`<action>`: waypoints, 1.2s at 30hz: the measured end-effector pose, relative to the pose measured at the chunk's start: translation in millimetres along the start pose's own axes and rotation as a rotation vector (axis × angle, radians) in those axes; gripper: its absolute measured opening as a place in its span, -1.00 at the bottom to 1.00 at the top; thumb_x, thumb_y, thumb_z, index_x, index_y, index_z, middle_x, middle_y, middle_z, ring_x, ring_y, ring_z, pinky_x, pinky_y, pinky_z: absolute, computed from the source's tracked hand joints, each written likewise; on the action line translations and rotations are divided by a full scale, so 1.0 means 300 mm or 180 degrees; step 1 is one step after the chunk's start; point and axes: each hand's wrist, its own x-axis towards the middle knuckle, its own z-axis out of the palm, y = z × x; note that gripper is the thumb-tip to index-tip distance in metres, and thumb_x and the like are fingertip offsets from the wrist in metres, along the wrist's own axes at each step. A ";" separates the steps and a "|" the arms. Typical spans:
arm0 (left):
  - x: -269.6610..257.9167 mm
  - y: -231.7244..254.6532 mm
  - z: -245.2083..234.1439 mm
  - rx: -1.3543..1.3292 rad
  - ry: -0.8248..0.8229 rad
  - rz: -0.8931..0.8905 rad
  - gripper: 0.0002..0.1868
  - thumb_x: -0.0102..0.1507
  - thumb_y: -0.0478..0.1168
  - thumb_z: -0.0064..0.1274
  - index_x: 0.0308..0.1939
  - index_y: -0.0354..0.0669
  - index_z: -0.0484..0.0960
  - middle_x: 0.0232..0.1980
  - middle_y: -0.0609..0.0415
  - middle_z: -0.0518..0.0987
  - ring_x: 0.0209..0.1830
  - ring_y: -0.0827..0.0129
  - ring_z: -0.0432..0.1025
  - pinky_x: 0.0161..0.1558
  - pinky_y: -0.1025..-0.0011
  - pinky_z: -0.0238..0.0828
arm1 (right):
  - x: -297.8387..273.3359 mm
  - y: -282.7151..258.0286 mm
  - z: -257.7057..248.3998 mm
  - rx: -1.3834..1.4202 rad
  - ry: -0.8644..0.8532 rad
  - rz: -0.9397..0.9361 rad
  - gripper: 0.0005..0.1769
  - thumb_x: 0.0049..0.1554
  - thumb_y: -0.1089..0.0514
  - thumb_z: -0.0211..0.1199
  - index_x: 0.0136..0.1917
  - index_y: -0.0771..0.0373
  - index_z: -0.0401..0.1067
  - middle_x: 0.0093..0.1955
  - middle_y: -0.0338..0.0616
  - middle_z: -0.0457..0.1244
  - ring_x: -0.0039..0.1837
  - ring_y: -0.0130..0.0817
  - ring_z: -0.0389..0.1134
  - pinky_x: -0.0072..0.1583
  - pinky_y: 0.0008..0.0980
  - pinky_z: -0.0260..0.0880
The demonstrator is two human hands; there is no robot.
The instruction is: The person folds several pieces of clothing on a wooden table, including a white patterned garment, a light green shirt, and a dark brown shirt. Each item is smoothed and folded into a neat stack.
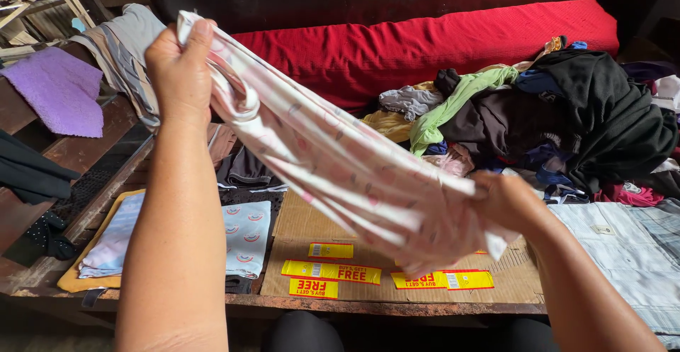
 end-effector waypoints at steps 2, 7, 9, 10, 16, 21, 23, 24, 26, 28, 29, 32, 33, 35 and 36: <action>-0.009 -0.021 0.001 -0.0019 -0.0052 -0.0081 -0.87 0.41 -0.24 0.17 -0.06 -0.26 0.70 -0.16 0.16 0.67 -0.21 0.55 0.52 -0.08 0.55 0.49 | 0.009 -0.011 -0.018 -0.0019 0.0733 0.0400 -0.74 0.00 0.05 0.49 -0.06 0.13 0.57 -0.15 0.06 0.41 -0.10 -0.02 0.46 -0.03 -0.17 0.44; -0.061 -0.157 -0.087 -0.0309 -0.0501 -0.0585 -0.82 0.30 -0.42 0.00 -0.05 -0.22 0.64 -0.09 0.14 0.66 -0.13 0.48 0.57 -0.04 0.47 0.56 | 0.035 0.046 -0.015 -0.0602 0.2629 -0.1094 -0.85 0.06 0.12 0.39 -0.06 0.07 0.55 -0.09 -0.12 0.34 0.03 -0.04 0.41 0.01 -0.11 0.43; -0.146 -0.272 -0.176 0.0238 -0.0812 -0.0677 -0.74 0.24 -0.50 0.04 -0.01 -0.28 0.66 -0.01 0.08 0.67 -0.01 0.44 0.56 0.12 0.45 0.54 | 0.037 0.095 0.045 -0.0741 0.2478 -0.1102 -0.88 0.09 0.14 0.32 -0.05 0.05 0.54 -0.05 -0.12 0.33 0.04 -0.05 0.40 -0.02 -0.10 0.43; -0.210 -0.346 -0.222 0.0484 -0.0945 -0.0853 -0.69 0.22 -0.50 0.03 0.02 -0.26 0.68 0.00 0.06 0.68 0.00 0.41 0.56 0.13 0.43 0.51 | 0.025 0.111 0.109 -0.0875 0.2232 -0.1026 -0.86 0.12 0.18 0.25 -0.03 0.04 0.54 -0.01 -0.10 0.32 0.04 -0.06 0.40 -0.06 -0.10 0.43; -0.732 -0.773 -0.538 0.1259 -0.2132 -0.2545 -0.80 0.08 -0.48 0.25 -0.25 -0.20 0.80 -0.15 0.09 0.76 -0.14 0.40 0.57 -0.02 0.46 0.48 | -0.156 0.187 0.449 -0.1039 -0.0004 -0.1022 -0.54 0.03 0.22 0.07 0.19 -0.02 0.49 0.18 -0.05 0.33 0.10 -0.02 0.43 0.04 -0.04 0.47; -0.887 -0.847 -0.652 0.1831 -0.1905 -0.3440 -0.62 -0.01 -0.57 0.09 -0.25 -0.16 0.85 -0.20 0.17 0.75 -0.29 0.44 0.52 -0.17 0.50 0.42 | -0.212 0.239 0.451 -0.1072 -0.1231 0.0048 -0.68 0.15 0.00 0.14 0.16 -0.14 0.53 0.06 -0.15 0.43 0.13 -0.11 0.46 0.16 -0.12 0.46; -0.865 -0.805 -0.627 0.2702 -0.2097 -0.3515 -0.61 0.07 -0.52 0.05 -0.19 -0.06 0.86 -0.24 -0.02 0.73 -0.28 0.27 0.53 -0.14 0.39 0.45 | -0.184 0.267 0.418 -0.0811 -0.0915 0.0287 -0.72 0.17 -0.03 0.16 0.10 -0.15 0.60 0.01 -0.13 0.46 0.08 -0.08 0.48 0.14 -0.13 0.48; -0.847 -0.776 -0.609 0.3142 -0.2183 -0.3534 -0.60 0.11 -0.49 0.03 -0.16 -0.01 0.86 -0.25 -0.12 0.72 -0.27 0.19 0.53 -0.13 0.33 0.46 | -0.170 0.281 0.405 -0.0683 -0.0756 0.0401 -0.73 0.18 -0.05 0.17 0.07 -0.15 0.63 -0.02 -0.12 0.47 0.06 -0.07 0.50 0.13 -0.14 0.49; -0.838 -0.734 -0.526 0.4141 -0.1890 -0.2581 -0.64 0.05 -0.41 0.17 -0.14 0.06 0.82 -0.08 -0.02 0.63 -0.06 0.07 0.46 -0.03 0.17 0.38 | -0.138 0.311 0.388 -0.0583 -0.0513 0.0661 -0.72 0.18 -0.07 0.19 0.06 -0.09 0.66 0.00 -0.09 0.49 0.06 -0.07 0.52 0.14 -0.15 0.50; -0.861 -0.709 -0.419 0.4088 -0.1536 -0.1823 -0.70 0.04 -0.38 0.23 -0.18 0.04 0.78 0.03 0.01 0.61 0.09 0.04 0.45 0.10 0.15 0.37 | -0.113 0.338 0.384 -0.0498 -0.0180 0.0843 -0.69 0.16 -0.10 0.23 0.08 -0.01 0.64 0.07 -0.06 0.46 0.08 -0.05 0.51 0.15 -0.13 0.49; -0.884 -0.712 -0.339 0.3591 -0.1319 -0.1593 -0.76 0.06 -0.39 0.20 -0.24 -0.02 0.76 0.06 -0.01 0.62 0.13 0.06 0.48 0.17 0.21 0.40 | -0.096 0.346 0.388 -0.0461 0.0034 0.0892 -0.65 0.13 -0.11 0.26 0.11 0.03 0.62 0.13 -0.04 0.43 0.10 -0.02 0.49 0.14 -0.11 0.47; -1.019 -0.717 -0.049 0.2659 -0.1312 -0.0786 -0.69 0.06 -0.51 0.04 -0.18 -0.16 0.70 0.03 -0.07 0.64 0.11 0.03 0.49 0.20 0.21 0.39 | -0.038 0.363 0.403 -0.0351 0.0109 0.1355 -0.47 0.12 -0.21 0.31 0.21 0.16 0.52 0.19 0.07 0.39 0.17 0.01 0.43 0.15 -0.06 0.42; -1.081 -0.699 0.039 0.2218 -0.1436 -0.1315 -0.67 0.03 -0.51 0.07 -0.18 -0.13 0.70 -0.01 -0.08 0.63 0.08 0.05 0.50 0.15 0.24 0.42 | -0.022 0.368 0.411 -0.0314 0.0037 0.1562 -0.40 0.13 -0.25 0.33 0.25 0.21 0.48 0.19 0.12 0.38 0.19 0.02 0.42 0.16 -0.05 0.41; -1.170 -0.657 0.224 0.1759 -0.1692 -0.0909 -0.68 0.06 -0.46 0.17 -0.11 -0.15 0.65 0.03 -0.10 0.62 0.10 0.00 0.48 0.16 0.18 0.40 | -0.003 0.380 0.433 -0.0212 -0.0137 0.1570 -0.43 0.13 -0.25 0.34 0.19 0.20 0.54 0.20 0.10 0.40 0.23 0.00 0.41 0.21 -0.09 0.40; -1.215 -0.622 0.296 0.1849 -0.1918 -0.0916 -0.70 0.08 -0.46 0.16 -0.13 -0.12 0.69 0.01 -0.11 0.62 0.08 -0.01 0.49 0.12 0.17 0.44 | 0.003 0.388 0.446 -0.0163 -0.0230 0.1577 -0.45 0.12 -0.25 0.34 0.17 0.19 0.57 0.21 0.09 0.40 0.24 0.00 0.41 0.24 -0.11 0.40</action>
